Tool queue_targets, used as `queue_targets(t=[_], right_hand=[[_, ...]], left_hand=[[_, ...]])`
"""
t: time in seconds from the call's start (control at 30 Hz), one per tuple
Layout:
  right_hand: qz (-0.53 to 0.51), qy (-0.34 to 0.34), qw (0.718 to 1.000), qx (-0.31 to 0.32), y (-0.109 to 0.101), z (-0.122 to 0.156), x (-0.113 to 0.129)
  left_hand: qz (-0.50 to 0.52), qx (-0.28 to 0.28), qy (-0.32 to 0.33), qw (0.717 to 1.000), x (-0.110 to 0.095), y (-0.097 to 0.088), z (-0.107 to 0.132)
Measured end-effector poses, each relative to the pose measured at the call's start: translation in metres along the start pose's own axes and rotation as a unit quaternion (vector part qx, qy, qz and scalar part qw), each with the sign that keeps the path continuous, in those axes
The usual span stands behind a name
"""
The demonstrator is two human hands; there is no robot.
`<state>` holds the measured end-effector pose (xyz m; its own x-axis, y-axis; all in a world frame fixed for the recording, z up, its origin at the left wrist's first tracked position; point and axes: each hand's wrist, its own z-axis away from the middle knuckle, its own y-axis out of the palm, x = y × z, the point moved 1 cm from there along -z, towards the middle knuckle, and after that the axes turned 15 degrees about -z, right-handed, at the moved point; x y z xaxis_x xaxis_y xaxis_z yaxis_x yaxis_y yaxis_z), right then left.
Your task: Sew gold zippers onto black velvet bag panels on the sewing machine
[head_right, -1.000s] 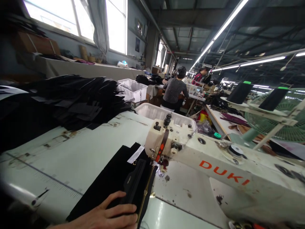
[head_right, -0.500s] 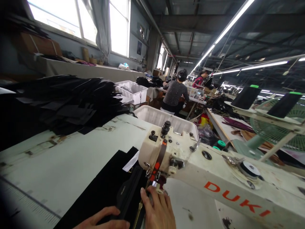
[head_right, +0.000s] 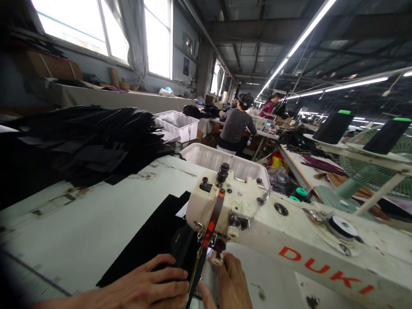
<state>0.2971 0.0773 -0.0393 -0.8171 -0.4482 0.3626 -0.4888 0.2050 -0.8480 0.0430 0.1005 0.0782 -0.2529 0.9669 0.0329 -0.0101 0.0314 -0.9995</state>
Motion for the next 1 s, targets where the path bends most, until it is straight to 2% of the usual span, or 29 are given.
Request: queue_targets(t=[0.1, 0.17, 0.3, 0.37, 0.47, 0.53, 0.67, 0.77, 0.87, 1.0], right_hand=[[0.008, 0.003, 1.000, 0.006, -0.002, -0.006, -0.005], [0.021, 0.004, 0.999, -0.024, -0.003, -0.008, -0.005], [0.046, -0.032, 0.998, -0.025, 0.001, -0.003, 0.000], [0.038, -0.019, 0.999, -0.013, 0.006, -0.004, 0.009], [0.025, 0.009, 0.999, -0.043, 0.009, -0.012, 0.024], [0.029, 0.004, 0.998, -0.053, 0.008, -0.018, 0.030], [0.035, 0.021, 0.997, -0.065, 0.001, -0.015, 0.026], [-0.003, 0.040, 0.998, -0.041, 0.002, -0.009, 0.018], [-0.050, 0.086, 0.995, 0.000, 0.003, -0.012, 0.016], [-0.055, 0.106, 0.993, -0.006, 0.001, -0.020, 0.027]], left_hand=[[-0.001, -0.009, -0.012, 1.000, 0.001, 0.001, 0.002], [0.017, -0.010, -0.012, 1.000, 0.002, 0.000, 0.004], [0.085, -0.011, 0.001, 0.996, 0.005, 0.001, 0.005], [0.107, -0.007, -0.001, 0.994, 0.005, 0.003, 0.004], [0.118, 0.008, -0.007, 0.993, 0.004, 0.003, 0.002], [0.113, 0.015, -0.013, 0.993, 0.002, 0.002, 0.000], [0.102, -0.017, -0.013, 0.995, 0.000, 0.001, 0.001], [0.098, -0.043, -0.011, 0.994, 0.000, 0.005, 0.001], [0.078, -0.037, -0.020, 0.996, 0.000, 0.010, 0.001], [0.062, -0.024, -0.030, 0.997, -0.001, 0.016, 0.003]])
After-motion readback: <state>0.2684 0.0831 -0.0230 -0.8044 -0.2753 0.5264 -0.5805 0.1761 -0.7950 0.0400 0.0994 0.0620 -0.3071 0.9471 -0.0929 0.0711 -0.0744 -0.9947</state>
